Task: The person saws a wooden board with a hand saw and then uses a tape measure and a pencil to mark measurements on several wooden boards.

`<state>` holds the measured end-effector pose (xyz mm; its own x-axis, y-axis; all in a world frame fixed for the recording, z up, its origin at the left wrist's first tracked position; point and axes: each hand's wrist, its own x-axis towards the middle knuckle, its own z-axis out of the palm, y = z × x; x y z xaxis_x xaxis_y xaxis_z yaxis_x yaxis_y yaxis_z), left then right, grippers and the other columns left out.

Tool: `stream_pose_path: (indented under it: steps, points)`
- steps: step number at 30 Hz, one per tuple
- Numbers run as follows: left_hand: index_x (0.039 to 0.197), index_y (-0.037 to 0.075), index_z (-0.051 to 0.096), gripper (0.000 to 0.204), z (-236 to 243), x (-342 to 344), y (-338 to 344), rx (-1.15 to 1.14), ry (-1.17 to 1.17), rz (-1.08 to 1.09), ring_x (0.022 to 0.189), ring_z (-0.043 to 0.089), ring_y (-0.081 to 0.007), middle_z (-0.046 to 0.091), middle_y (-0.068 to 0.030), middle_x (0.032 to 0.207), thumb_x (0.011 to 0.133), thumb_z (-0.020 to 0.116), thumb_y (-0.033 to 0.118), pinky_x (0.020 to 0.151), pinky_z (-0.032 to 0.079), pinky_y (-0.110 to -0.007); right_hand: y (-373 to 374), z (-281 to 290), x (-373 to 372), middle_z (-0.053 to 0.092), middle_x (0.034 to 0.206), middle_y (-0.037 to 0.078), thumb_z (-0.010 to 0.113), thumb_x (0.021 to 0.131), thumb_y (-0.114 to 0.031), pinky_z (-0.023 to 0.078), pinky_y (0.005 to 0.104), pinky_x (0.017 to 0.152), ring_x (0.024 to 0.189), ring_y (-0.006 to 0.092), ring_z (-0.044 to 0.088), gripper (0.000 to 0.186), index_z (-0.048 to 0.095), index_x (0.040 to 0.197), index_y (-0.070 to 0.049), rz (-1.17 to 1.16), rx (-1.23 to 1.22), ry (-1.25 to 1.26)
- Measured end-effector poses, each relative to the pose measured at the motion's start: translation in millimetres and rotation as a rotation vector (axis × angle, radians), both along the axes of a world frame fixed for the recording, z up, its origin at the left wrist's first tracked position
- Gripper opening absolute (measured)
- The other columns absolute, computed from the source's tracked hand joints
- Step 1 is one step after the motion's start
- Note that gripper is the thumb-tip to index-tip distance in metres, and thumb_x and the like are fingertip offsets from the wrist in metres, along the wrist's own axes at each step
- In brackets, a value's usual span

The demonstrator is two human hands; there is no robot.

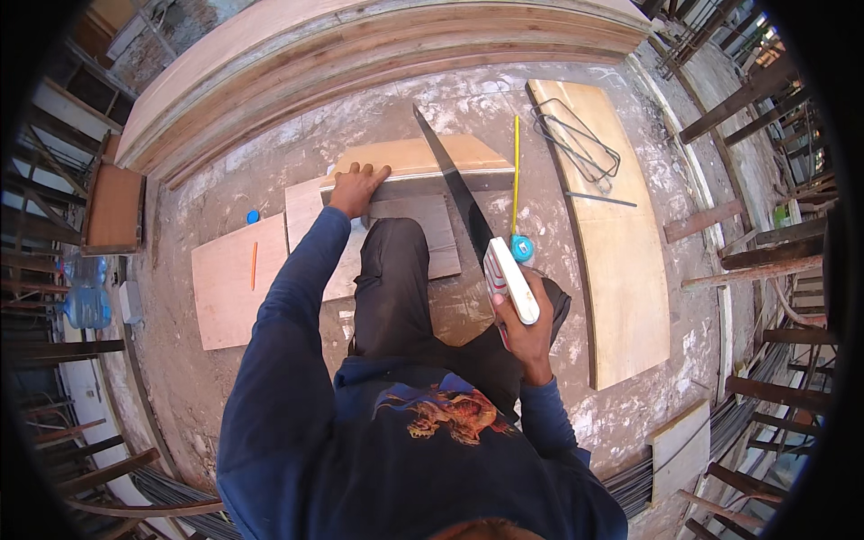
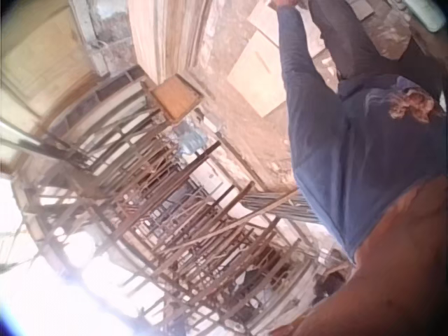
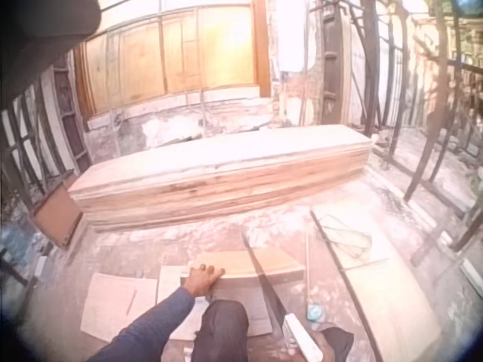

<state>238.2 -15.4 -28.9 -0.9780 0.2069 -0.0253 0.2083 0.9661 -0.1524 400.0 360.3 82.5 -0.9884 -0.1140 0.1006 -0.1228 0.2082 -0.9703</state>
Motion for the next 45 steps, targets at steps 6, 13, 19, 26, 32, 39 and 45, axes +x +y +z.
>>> stream_pose_path:
  steps: [6,13,19,26,32,39,45]
  points:
    - [0.137,0.026,0.043,0.085,-2,9,3,-0.004,-0.018,-0.058,0.108,0.058,-0.0342,0.057,-0.0090,0.116,0.063,0.083,0.015,0.074,0.054,-0.053,-22,-1,31,0.069,0.102,0.011,0.069,0.087,-0.006,0.052,0.0300,0.079,0.086,0.0161,0.065,0.046,0.056,0.130,0.003,-0.118,-0.087,-0.243]
    - [0.137,0.025,0.048,0.074,-17,36,-5,0.012,-0.103,-0.076,0.110,0.055,-0.0328,0.056,-0.0104,0.116,0.070,0.078,0.020,0.076,0.052,-0.056,-44,-28,77,0.070,0.103,0.012,0.066,0.084,0.000,0.054,0.0299,0.080,0.087,0.0139,0.066,0.053,0.054,0.136,0.003,-0.195,-0.072,-0.343]
    - [0.136,0.023,0.057,0.071,-39,17,-7,0.332,-0.210,-0.160,0.119,0.051,-0.0339,0.055,-0.0140,0.124,0.075,0.074,0.057,0.088,0.046,-0.055,-51,-48,90,0.070,0.113,0.017,0.064,0.085,0.000,0.052,0.0307,0.090,0.102,0.0161,0.067,0.052,0.055,0.136,0.003,-0.188,-0.055,-0.187]
    - [0.144,0.029,0.051,0.061,-81,20,25,0.170,0.002,-0.060,0.133,0.044,-0.0326,0.047,-0.0072,0.146,0.093,0.052,0.063,0.098,0.038,-0.065,-59,-54,92,0.070,0.112,0.013,0.065,0.087,-0.001,0.052,0.0297,0.089,0.100,0.0150,0.066,0.050,0.056,0.135,0.005,-0.237,-0.129,-0.192]
    - [0.145,0.031,0.049,0.063,-78,22,29,0.160,-0.050,-0.028,0.133,0.043,-0.0305,0.047,-0.0062,0.146,0.092,0.052,0.064,0.097,0.037,-0.067,-58,-58,75,0.066,0.087,0.004,0.066,0.086,-0.002,0.049,0.0247,0.063,0.070,0.0074,0.059,0.045,0.059,0.130,0.005,-0.249,-0.189,-0.193]
    - [0.144,0.030,0.050,0.061,-84,25,37,0.182,0.028,-0.031,0.133,0.042,-0.0307,0.047,-0.0069,0.146,0.092,0.053,0.062,0.096,0.037,-0.066,-60,-67,49,0.060,0.074,0.000,0.066,0.087,0.004,0.045,0.0226,0.055,0.060,0.0062,0.054,0.044,0.058,0.130,0.006,-0.246,-0.273,-0.259]
    - [0.144,0.030,0.050,0.059,-80,25,42,0.186,0.054,-0.025,0.132,0.043,-0.0310,0.048,-0.0075,0.145,0.093,0.054,0.060,0.096,0.038,-0.066,-64,-70,48,0.063,0.078,0.002,0.065,0.087,-0.003,0.046,0.0238,0.058,0.064,0.0060,0.056,0.043,0.059,0.130,0.006,-0.232,-0.158,-0.243]
